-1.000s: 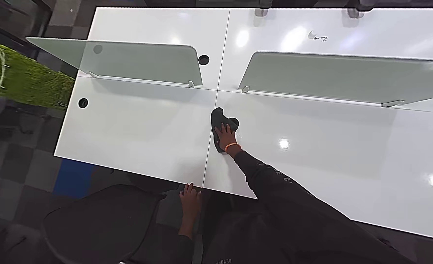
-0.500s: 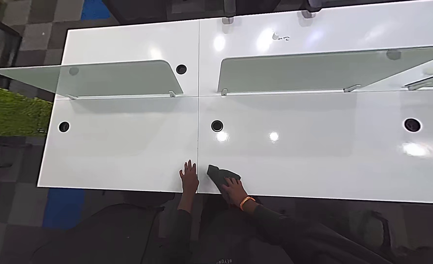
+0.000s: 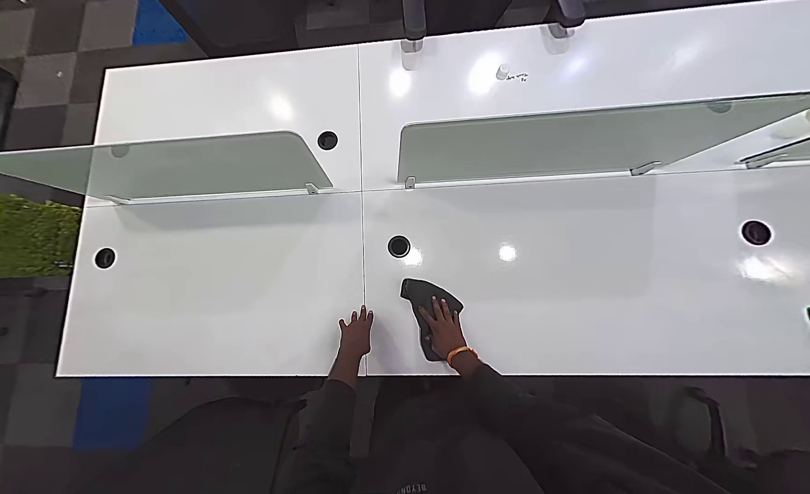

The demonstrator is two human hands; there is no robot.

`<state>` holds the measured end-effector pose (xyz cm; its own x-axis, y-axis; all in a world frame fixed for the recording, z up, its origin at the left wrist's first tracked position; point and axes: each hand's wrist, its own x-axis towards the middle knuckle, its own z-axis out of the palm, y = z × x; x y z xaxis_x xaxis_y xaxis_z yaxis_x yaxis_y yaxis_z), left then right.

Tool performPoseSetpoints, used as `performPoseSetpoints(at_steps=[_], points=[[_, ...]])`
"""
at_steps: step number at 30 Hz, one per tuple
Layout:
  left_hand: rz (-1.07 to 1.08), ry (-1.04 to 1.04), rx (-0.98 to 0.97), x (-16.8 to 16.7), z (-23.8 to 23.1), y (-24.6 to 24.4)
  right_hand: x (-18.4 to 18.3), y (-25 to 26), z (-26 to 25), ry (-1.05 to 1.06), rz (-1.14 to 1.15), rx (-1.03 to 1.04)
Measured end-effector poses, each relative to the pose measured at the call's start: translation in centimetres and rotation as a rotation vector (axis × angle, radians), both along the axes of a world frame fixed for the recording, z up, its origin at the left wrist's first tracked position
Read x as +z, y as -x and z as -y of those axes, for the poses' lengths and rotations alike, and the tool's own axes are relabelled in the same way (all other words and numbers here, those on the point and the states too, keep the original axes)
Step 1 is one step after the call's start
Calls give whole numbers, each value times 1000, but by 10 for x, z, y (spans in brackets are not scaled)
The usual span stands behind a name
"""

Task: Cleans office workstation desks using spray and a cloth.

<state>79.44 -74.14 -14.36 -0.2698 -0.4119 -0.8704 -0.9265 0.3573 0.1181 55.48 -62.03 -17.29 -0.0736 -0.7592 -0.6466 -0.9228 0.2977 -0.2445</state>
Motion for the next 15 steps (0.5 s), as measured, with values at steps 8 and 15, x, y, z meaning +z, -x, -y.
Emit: performPoseSetpoints(at_steps=[8, 15], points=[[63, -46, -17, 4, 10, 14, 3, 19, 146, 46, -13, -38], [59, 6, 20, 3, 5, 20, 17, 24, 169, 43, -2, 12]])
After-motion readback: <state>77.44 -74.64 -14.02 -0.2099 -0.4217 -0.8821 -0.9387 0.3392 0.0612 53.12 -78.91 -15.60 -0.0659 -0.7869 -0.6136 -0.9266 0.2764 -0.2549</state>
